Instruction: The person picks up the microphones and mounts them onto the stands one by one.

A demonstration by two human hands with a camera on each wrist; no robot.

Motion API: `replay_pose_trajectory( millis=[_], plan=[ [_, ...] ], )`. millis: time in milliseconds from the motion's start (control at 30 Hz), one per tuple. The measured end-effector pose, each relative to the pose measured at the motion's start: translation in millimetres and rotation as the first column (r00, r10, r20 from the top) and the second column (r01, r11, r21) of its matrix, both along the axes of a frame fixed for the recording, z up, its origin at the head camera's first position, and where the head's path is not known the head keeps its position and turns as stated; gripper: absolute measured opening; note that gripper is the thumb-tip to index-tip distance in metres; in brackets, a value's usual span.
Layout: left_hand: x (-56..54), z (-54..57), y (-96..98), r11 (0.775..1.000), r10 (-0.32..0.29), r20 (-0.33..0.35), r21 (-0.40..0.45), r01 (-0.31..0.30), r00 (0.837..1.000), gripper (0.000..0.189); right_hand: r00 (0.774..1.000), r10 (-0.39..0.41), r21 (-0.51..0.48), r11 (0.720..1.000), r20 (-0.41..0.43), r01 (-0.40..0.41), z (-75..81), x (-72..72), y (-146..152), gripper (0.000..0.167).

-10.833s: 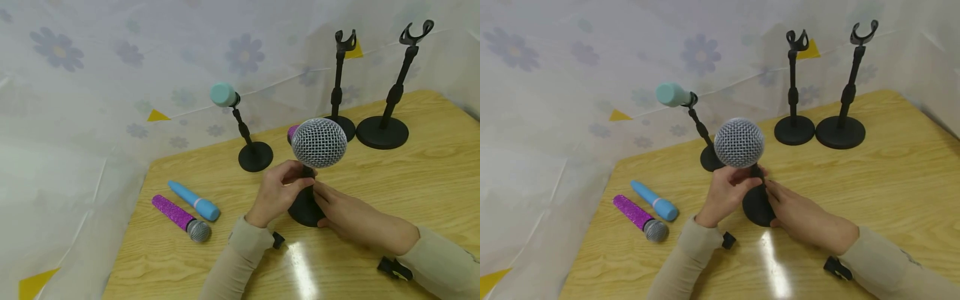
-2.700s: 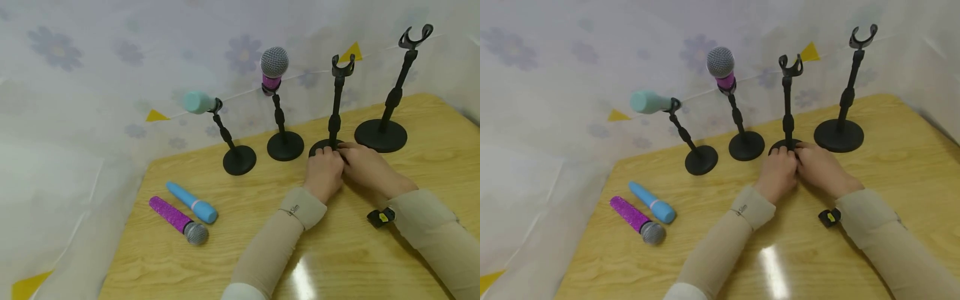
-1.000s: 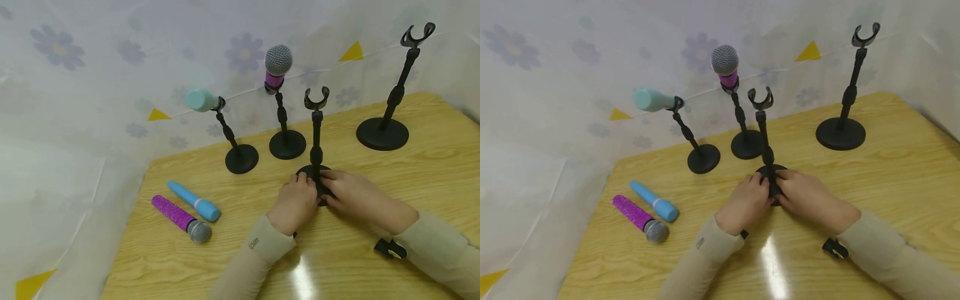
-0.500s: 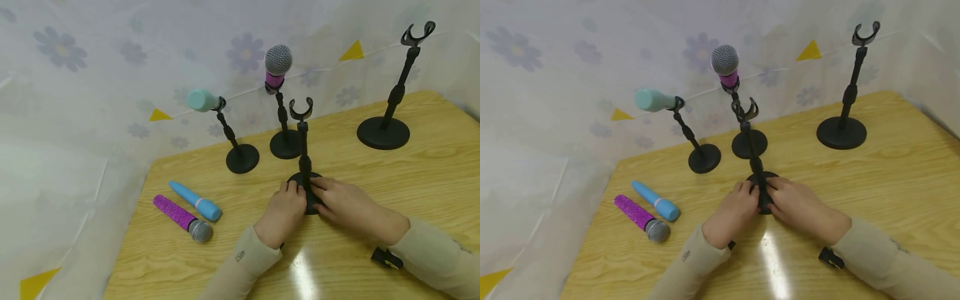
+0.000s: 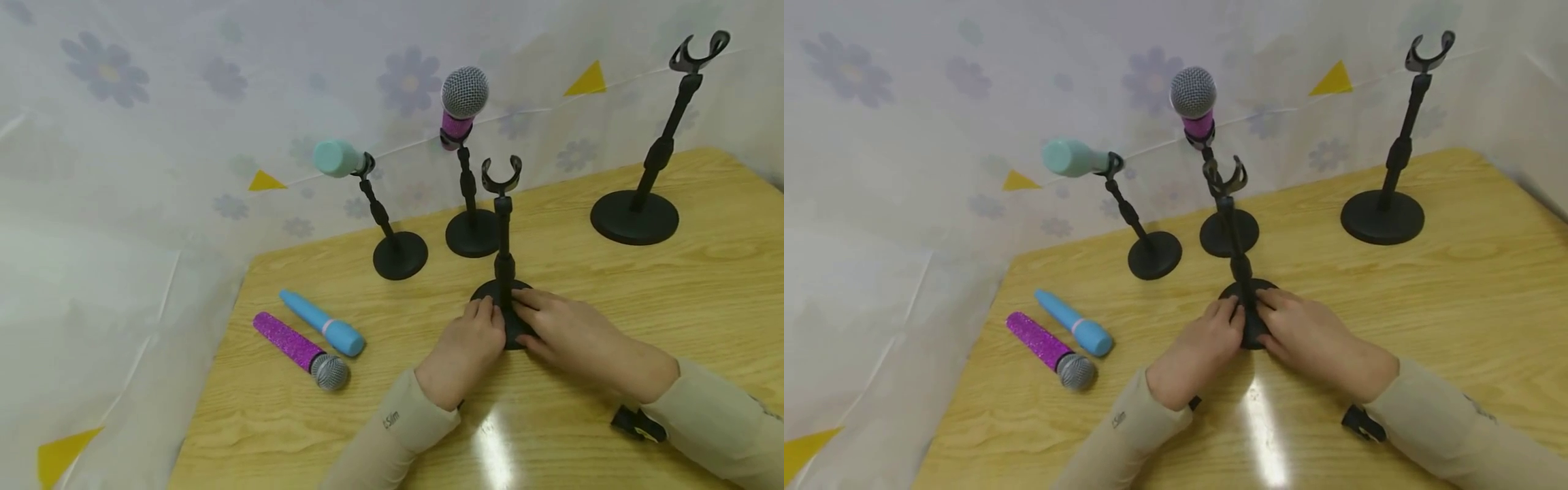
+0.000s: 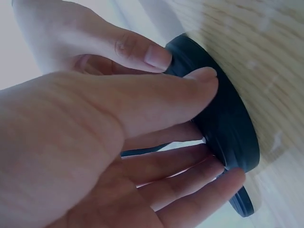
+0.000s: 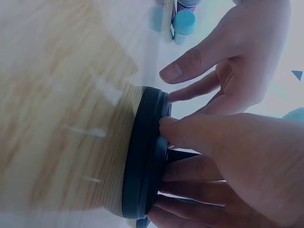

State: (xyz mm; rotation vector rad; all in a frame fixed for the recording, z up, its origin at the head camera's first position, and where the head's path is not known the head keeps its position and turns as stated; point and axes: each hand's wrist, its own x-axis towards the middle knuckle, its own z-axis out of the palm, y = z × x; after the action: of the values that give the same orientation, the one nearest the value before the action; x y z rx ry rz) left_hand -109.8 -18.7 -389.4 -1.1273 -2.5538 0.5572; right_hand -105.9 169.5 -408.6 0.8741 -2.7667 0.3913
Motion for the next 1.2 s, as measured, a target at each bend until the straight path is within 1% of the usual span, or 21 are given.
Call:
replay_pose_trajectory(
  millis=[100,300,433,533,667,733,800,867,967,1000,1067,1100,1133,1200],
  plan=[
    [2.4,2.0,0.3,1.000,0.008,-0.015,-0.021,-0.008,1.000,0.029,1.000,0.006,0.000,1.000,0.009,-0.006,0.7,-0.1,0.2,0.050],
    [8.1,6.1,3.6,0.996,0.047,-0.008,-0.075,-0.048,0.999,0.029,0.999,0.023,0.000,1.000,0.026,-0.023,2.1,-0.9,0.7,0.053],
    [13.2,8.9,4.9,0.995,0.051,-0.039,-0.080,-0.054,0.998,0.027,0.999,0.041,0.002,0.999,0.036,-0.041,4.0,-1.2,0.1,0.053],
    [17.7,12.4,5.1,0.994,0.061,-0.034,-0.092,-0.064,0.998,0.025,0.997,0.068,0.006,0.998,0.045,-0.069,5.5,-1.2,-1.1,0.051],
    [23.6,17.2,4.4,0.990,0.080,0.008,-0.121,-0.078,0.997,0.024,0.993,0.099,0.008,0.995,0.064,-0.100,6.7,-0.9,-1.8,0.049],
    [24.9,18.7,3.5,0.989,0.084,0.028,-0.126,-0.080,0.996,0.023,0.992,0.105,0.007,0.994,0.076,-0.106,6.9,-0.7,-1.4,0.049],
    [23.9,19.0,1.6,0.991,0.079,0.050,-0.117,-0.072,0.996,0.024,0.991,0.104,0.011,0.994,0.089,-0.105,7.1,-0.5,-0.9,0.050],
    [21.5,18.6,-2.1,0.993,0.071,0.096,-0.103,-0.061,0.993,0.025,0.990,0.101,0.017,0.995,0.099,-0.103,6.9,-0.3,-0.7,0.050],
    [16.4,16.8,-11.8,0.999,0.029,0.170,-0.044,-0.022,0.985,0.026,0.989,0.099,0.023,0.995,0.107,-0.102,5.8,0.3,-0.8,0.051],
    [14.8,16.5,-15.7,1.000,0.013,0.200,-0.025,-0.008,0.980,0.027,0.990,0.100,0.022,0.994,0.104,-0.103,5.2,0.6,-0.7,0.052],
    [11.5,16.5,-23.6,1.000,-0.016,0.269,-0.001,0.017,0.963,0.030,0.990,0.097,0.021,0.995,0.101,-0.100,4.4,1.6,-0.3,0.052],
    [10.2,17.5,-27.3,1.000,-0.014,0.317,0.003,0.013,0.948,0.032,0.991,0.096,0.023,0.995,0.098,-0.099,3.7,1.9,0.0,0.052],
    [8.5,18.7,-31.4,1.000,-0.005,0.370,0.001,0.005,0.929,0.035,0.991,0.096,0.025,0.995,0.094,-0.099,3.5,2.2,0.0,0.052],
    [5.2,21.8,-40.4,0.999,0.033,0.471,-0.009,-0.033,0.881,0.039,0.991,0.096,0.031,0.995,0.088,-0.099,3.1,2.1,-0.2,0.052]
  ],
)
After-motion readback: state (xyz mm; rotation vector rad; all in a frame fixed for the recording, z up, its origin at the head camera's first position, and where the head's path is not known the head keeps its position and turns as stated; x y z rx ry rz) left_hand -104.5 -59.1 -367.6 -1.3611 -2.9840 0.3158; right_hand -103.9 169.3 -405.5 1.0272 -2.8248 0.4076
